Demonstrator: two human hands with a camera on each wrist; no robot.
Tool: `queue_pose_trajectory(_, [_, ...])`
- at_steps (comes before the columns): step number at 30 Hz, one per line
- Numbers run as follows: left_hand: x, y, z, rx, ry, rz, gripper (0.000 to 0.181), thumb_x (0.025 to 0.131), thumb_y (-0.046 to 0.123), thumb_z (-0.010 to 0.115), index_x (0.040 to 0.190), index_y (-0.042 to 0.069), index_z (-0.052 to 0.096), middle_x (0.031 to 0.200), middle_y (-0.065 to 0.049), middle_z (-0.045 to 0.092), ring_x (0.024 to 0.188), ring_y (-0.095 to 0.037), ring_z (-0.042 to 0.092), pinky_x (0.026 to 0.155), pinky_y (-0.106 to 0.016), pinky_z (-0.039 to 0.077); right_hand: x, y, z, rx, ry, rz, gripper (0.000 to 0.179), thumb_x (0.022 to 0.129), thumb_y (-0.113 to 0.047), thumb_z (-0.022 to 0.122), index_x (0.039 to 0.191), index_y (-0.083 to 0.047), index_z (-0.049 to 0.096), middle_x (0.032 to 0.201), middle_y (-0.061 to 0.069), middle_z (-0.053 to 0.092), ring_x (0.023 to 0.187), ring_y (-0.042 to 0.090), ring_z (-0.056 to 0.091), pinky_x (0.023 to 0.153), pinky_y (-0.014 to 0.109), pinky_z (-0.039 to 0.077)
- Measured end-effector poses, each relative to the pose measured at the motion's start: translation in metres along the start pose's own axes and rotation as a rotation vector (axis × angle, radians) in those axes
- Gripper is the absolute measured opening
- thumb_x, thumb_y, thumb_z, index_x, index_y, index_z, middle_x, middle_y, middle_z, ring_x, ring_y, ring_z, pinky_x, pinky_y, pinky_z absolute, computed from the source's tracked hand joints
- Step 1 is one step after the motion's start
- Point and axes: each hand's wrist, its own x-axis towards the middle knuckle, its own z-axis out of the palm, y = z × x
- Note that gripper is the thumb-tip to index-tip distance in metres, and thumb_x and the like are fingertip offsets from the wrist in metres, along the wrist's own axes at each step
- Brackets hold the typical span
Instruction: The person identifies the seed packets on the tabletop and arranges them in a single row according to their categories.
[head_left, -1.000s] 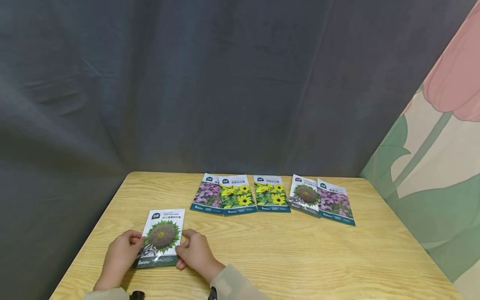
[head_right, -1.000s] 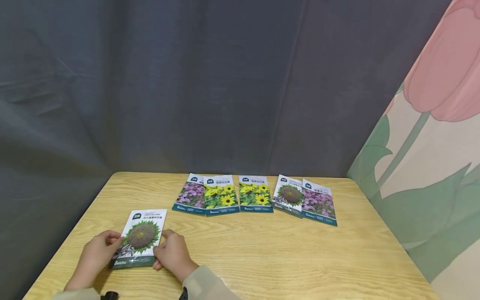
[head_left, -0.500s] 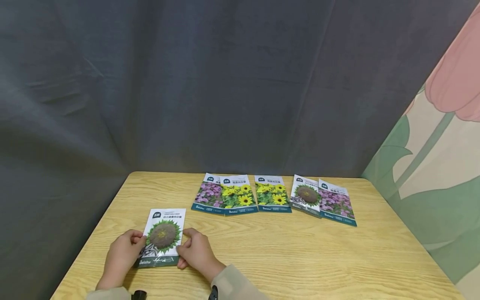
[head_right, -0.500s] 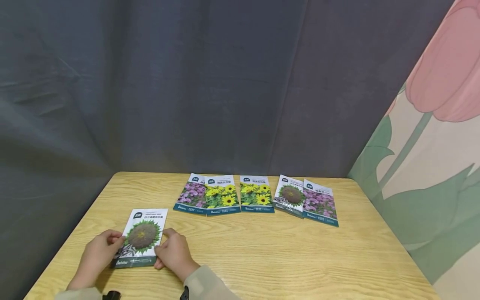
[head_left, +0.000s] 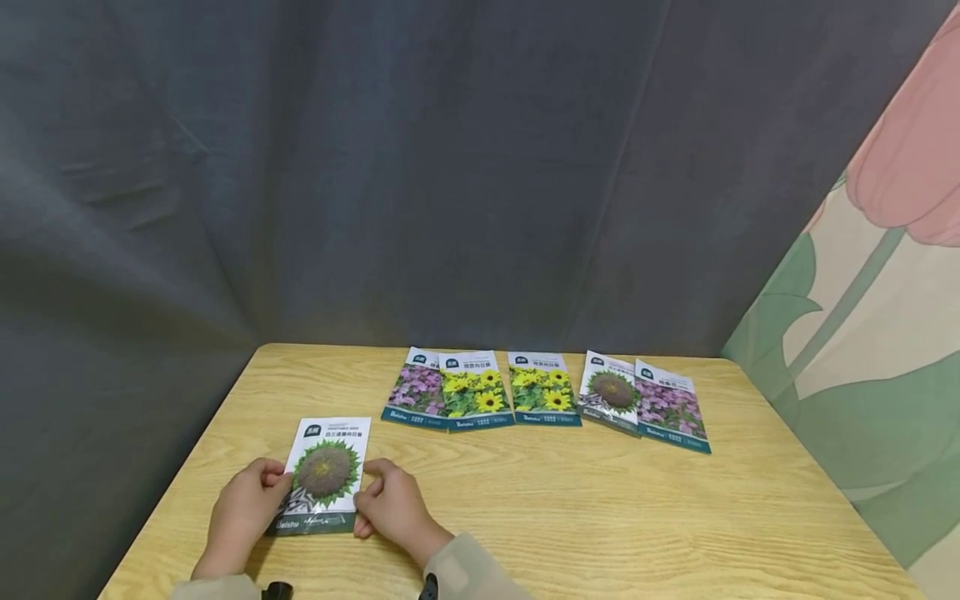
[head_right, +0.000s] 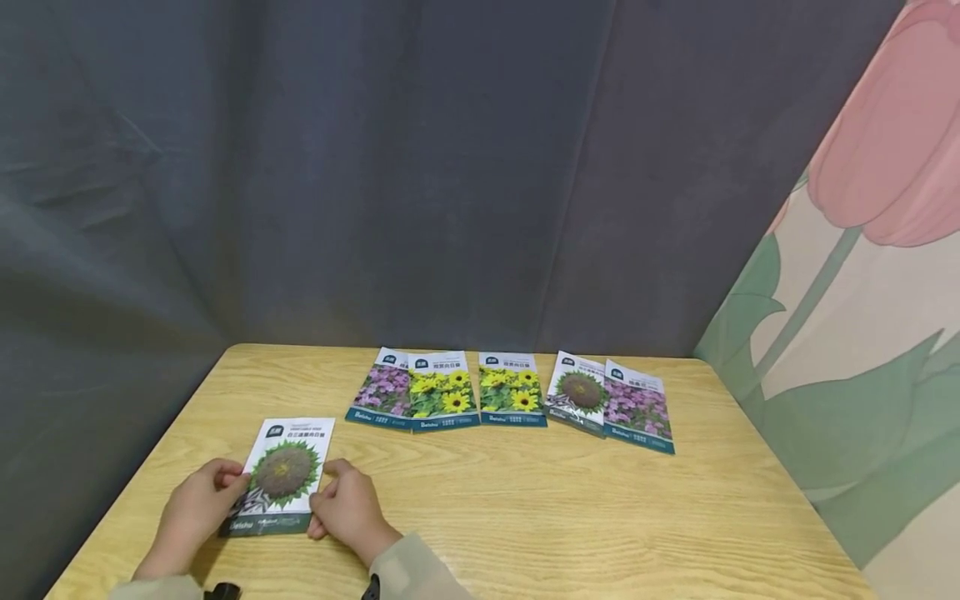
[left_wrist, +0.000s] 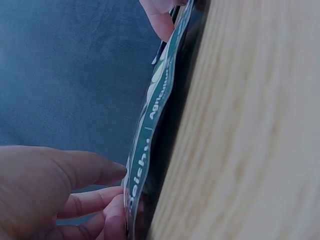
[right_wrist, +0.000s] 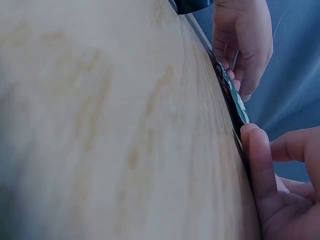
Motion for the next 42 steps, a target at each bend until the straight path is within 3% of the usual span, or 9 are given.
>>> queue_pose_trajectory(10, [-0.001,0.002,-0.002,0.008,-0.010,0.036,0.036,0.098,0.018,0.058,0.120,-0.011,0.058,0.099,-0.019,0.065,0.091,-0.032,0.062,0.078,-0.052,0.049,-0.004,0.000,-0.005,0.109,-0.050,0.018,0.048,0.089,0.012,0.058,0.136,0.009,0.049,0.081,0.007,0.063,0.054,0.028,0.069,0.050,0.029,0.058])
queue_pose_trajectory(19, [-0.005,0.012,-0.001,0.040,0.009,0.056,0.035,0.099,0.018,0.056,0.119,-0.011,0.058,0.100,-0.021,0.059,0.090,-0.033,0.059,0.077,-0.052,0.049,-0.008,-0.003,-0.024,0.194,-0.163,0.085,0.046,0.098,0.005,0.055,0.142,0.001,0.044,0.095,0.010,0.063,0.069,0.020,0.070,0.063,0.034,0.062])
queue_pose_trajectory(32, [-0.018,0.041,0.009,0.122,0.113,0.237,0.027,0.096,0.014,0.063,0.113,-0.007,0.065,0.106,-0.025,0.061,0.081,-0.030,0.064,0.065,-0.046,0.054,-0.016,-0.023,-0.074,-0.054,-0.125,-0.011,0.038,0.100,-0.006,0.059,0.137,0.000,0.055,0.105,0.010,0.063,0.084,0.027,0.066,0.068,0.036,0.059])
queue_pose_trajectory(39, [-0.019,0.068,0.020,0.116,0.128,0.341,0.022,0.097,0.014,0.064,0.112,-0.002,0.068,0.105,-0.020,0.063,0.082,-0.030,0.065,0.068,-0.047,0.055,-0.019,-0.033,-0.109,-0.183,-0.037,-0.097,0.032,0.100,-0.005,0.058,0.131,0.005,0.058,0.107,0.015,0.063,0.087,0.036,0.065,0.070,0.043,0.057])
queue_pose_trajectory(42, [-0.019,0.081,0.025,0.113,0.148,0.401,0.021,0.097,0.013,0.065,0.112,-0.001,0.068,0.105,-0.019,0.064,0.078,-0.028,0.063,0.063,-0.041,0.053,-0.020,-0.033,-0.123,-0.230,0.028,-0.107,0.029,0.100,-0.005,0.058,0.128,0.003,0.060,0.108,0.014,0.063,0.089,0.031,0.064,0.073,0.042,0.056])
